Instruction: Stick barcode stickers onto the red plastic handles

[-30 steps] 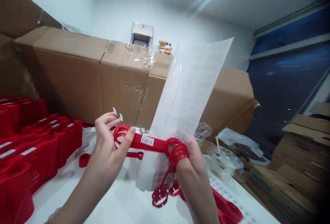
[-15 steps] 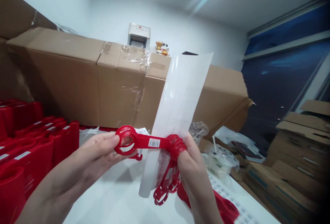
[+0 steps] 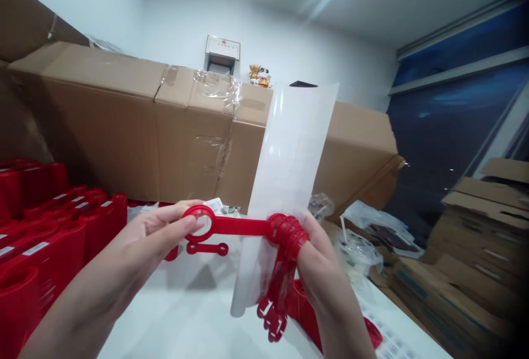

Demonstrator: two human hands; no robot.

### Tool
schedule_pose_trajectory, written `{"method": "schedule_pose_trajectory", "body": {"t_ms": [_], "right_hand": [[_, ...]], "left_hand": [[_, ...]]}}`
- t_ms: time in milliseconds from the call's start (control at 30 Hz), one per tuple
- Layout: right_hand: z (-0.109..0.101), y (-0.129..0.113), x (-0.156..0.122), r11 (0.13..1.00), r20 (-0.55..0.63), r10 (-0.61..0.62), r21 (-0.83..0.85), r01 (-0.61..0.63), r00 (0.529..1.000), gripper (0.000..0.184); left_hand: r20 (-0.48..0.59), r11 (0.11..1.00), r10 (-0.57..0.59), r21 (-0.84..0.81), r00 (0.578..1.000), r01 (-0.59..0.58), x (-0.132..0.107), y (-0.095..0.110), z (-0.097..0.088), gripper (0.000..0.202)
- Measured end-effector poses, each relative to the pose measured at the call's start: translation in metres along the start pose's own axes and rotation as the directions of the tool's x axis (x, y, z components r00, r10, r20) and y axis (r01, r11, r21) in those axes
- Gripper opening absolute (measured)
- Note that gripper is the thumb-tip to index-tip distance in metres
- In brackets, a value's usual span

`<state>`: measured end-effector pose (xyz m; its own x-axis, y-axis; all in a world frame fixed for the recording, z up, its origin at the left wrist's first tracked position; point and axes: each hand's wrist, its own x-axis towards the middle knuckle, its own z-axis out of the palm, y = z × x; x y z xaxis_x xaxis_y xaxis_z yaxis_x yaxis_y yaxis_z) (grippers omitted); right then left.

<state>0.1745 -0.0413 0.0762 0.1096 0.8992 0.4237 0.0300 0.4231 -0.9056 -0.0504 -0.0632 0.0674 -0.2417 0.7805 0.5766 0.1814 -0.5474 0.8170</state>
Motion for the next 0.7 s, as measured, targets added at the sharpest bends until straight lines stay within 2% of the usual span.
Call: {"method": "schedule_pose_trajectory", "body": {"t_ms": [100, 167, 233, 267, 300, 433, 600, 700], "right_hand": [[0.0, 0.003, 0.0, 0.995, 0.007, -0.068, -0.077, 0.068, 0.998, 0.028], [0.0, 0.005, 0.001, 0.977, 0.04, -0.139, -0.155, 0.144, 0.989, 0.029], [0.002, 0.008, 0.002, 0.954, 0.044, -0.19, -0.23, 0.195, 0.981, 0.031], [0.003, 0.009, 0.002, 0.946, 0.041, -0.201, -0.252, 0.205, 0.979, 0.031], [0.004, 0.009, 0.002, 0.942, 0.042, -0.204, -0.263, 0.208, 0.978, 0.03], [0.011, 0.01, -0.002, 0.948, 0.063, -0.158, -0.268, 0.17, 0.985, 0.024], [0.017, 0.006, -0.009, 0.953, 0.068, -0.104, -0.277, 0.119, 0.992, 0.023], [0.018, 0.004, -0.013, 0.965, 0.086, -0.055, -0.252, 0.075, 0.995, 0.028]], "left_hand": [[0.038, 0.998, -0.041, 0.046, 0.998, 0.04, 0.005, -0.004, 0.004, 0.031], [-0.093, 0.992, 0.007, 0.123, 0.996, 0.005, 0.004, -0.004, 0.006, 0.029], [-0.249, 0.983, 0.07, 0.18, 0.966, -0.025, -0.002, -0.003, 0.006, 0.027], [-0.272, 0.985, 0.076, 0.172, 0.959, -0.029, -0.005, -0.002, 0.005, 0.028], [-0.258, 0.99, 0.066, 0.139, 0.964, -0.031, -0.009, 0.0, 0.004, 0.029], [-0.068, 1.0, -0.001, -0.006, 0.998, 0.0, -0.022, 0.005, 0.005, 0.03], [0.037, 0.998, -0.062, -0.002, 0.997, 0.062, -0.025, 0.006, 0.019, 0.036], [0.037, 0.998, -0.042, -0.034, 0.998, 0.043, -0.025, 0.003, 0.026, 0.037]]}}
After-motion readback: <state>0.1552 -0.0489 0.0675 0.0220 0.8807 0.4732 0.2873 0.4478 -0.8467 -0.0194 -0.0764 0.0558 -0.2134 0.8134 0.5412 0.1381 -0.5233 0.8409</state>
